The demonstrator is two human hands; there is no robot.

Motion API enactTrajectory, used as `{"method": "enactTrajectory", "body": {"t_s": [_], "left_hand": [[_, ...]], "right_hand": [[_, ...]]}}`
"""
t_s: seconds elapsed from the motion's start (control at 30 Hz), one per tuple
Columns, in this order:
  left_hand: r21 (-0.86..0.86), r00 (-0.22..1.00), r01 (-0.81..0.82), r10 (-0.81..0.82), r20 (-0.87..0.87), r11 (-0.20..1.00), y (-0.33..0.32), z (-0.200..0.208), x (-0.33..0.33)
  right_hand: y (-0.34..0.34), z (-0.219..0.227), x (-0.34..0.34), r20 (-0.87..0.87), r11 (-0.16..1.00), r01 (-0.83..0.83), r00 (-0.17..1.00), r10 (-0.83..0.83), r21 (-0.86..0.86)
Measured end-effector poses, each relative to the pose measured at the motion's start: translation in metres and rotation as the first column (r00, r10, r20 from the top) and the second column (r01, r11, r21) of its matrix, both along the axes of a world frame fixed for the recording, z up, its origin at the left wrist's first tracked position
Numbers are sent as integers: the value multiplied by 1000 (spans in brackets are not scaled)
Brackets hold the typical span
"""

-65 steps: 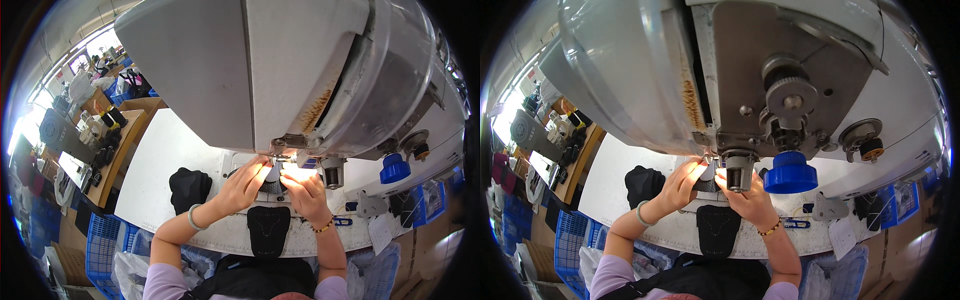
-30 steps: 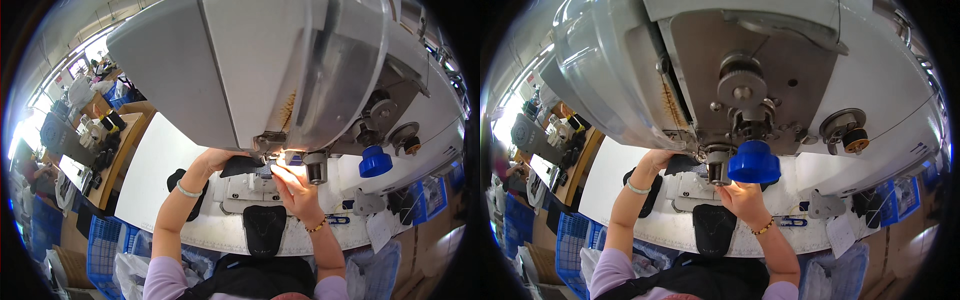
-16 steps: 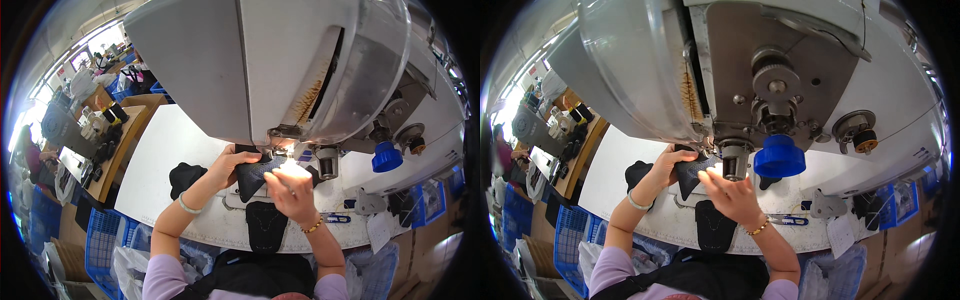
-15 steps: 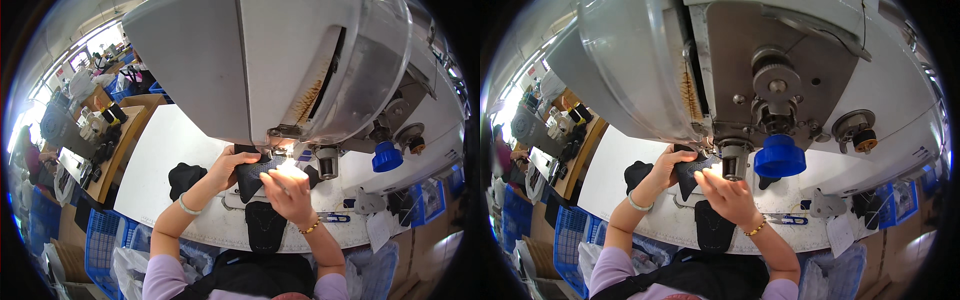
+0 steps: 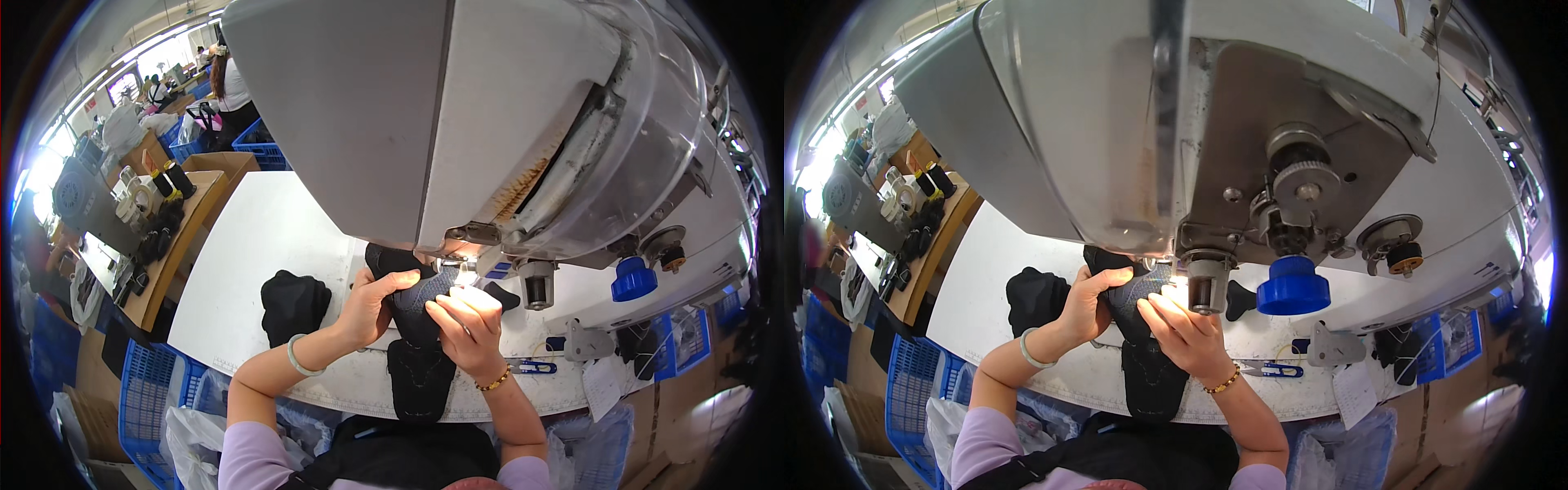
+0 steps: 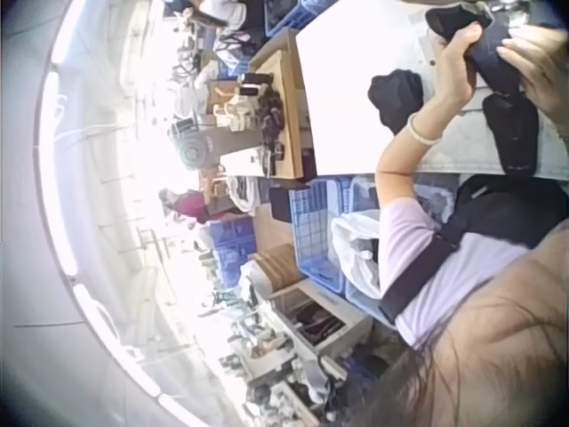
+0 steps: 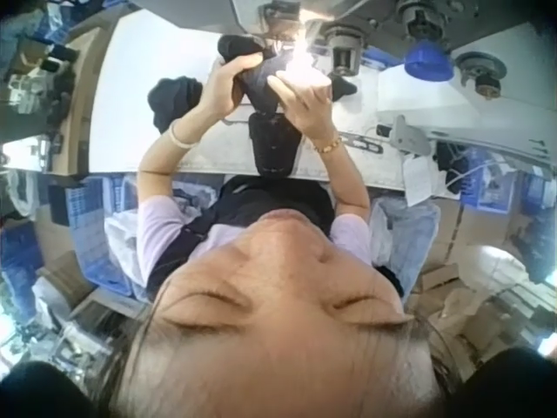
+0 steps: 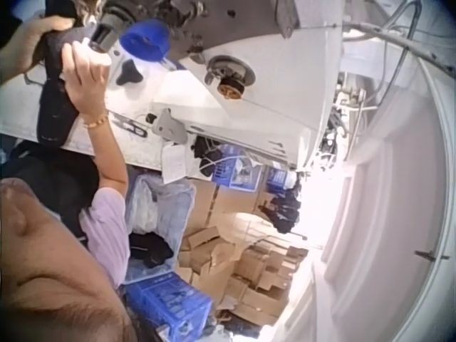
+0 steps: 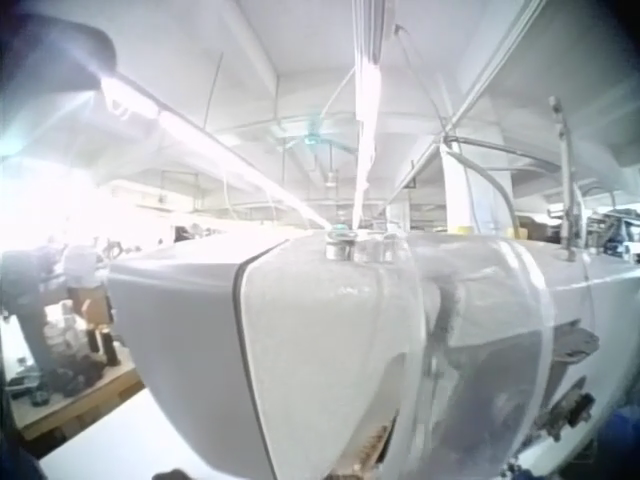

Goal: Stitching various components of a shoe upper using an industrial sewing machine.

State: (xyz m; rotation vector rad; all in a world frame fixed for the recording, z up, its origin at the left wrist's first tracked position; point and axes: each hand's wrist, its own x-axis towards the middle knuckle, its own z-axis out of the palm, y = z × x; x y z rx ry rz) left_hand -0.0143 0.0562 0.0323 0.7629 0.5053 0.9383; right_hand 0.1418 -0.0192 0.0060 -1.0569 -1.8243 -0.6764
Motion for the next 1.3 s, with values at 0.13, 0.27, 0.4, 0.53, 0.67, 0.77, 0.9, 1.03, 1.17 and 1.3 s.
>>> {"method": "enactTrajectory", "body": {"t_s": [0.13,0.27,0.4,0.53,0.67,0.77,0.9,1.03,1.17,1.3], "left_hand": [[18,999,-33,33,10,999,-6,1,5],[83,998,-66,64,21,994,-14,-1,6],[65,996,-80,78,29,995,-16,-9,6],[173,990,-136,142,-20,975,-26,-12,10],[398,965,-149,220,-140,905,-37,-5,17],[396,969,-132,203,-143,909,-38,-3,19],[401,964,-124,206,-169,908,-33,-4,20],[407,971,-126,196,-135,905,-27,3,20],[390,958,-49,154,-241,919,-16,8,12],[412,941,-34,168,-295,911,-10,13,12]], "right_hand": [[0,2,8,8,996,-85,996,85,18],[-2,5,17,-22,990,-144,989,143,-9],[-2,11,20,5,991,-134,991,134,-10],[-2,13,28,-63,984,-166,985,162,-59],[5,10,46,-242,961,-222,954,179,-163],[10,2,46,-460,933,-306,867,192,-187],[10,1,55,-368,935,-281,911,189,-217],[9,0,56,-292,941,-248,940,175,-232],[9,1,52,-320,938,-266,929,188,-221],[10,-2,52,-321,943,-253,930,176,-214]]}}
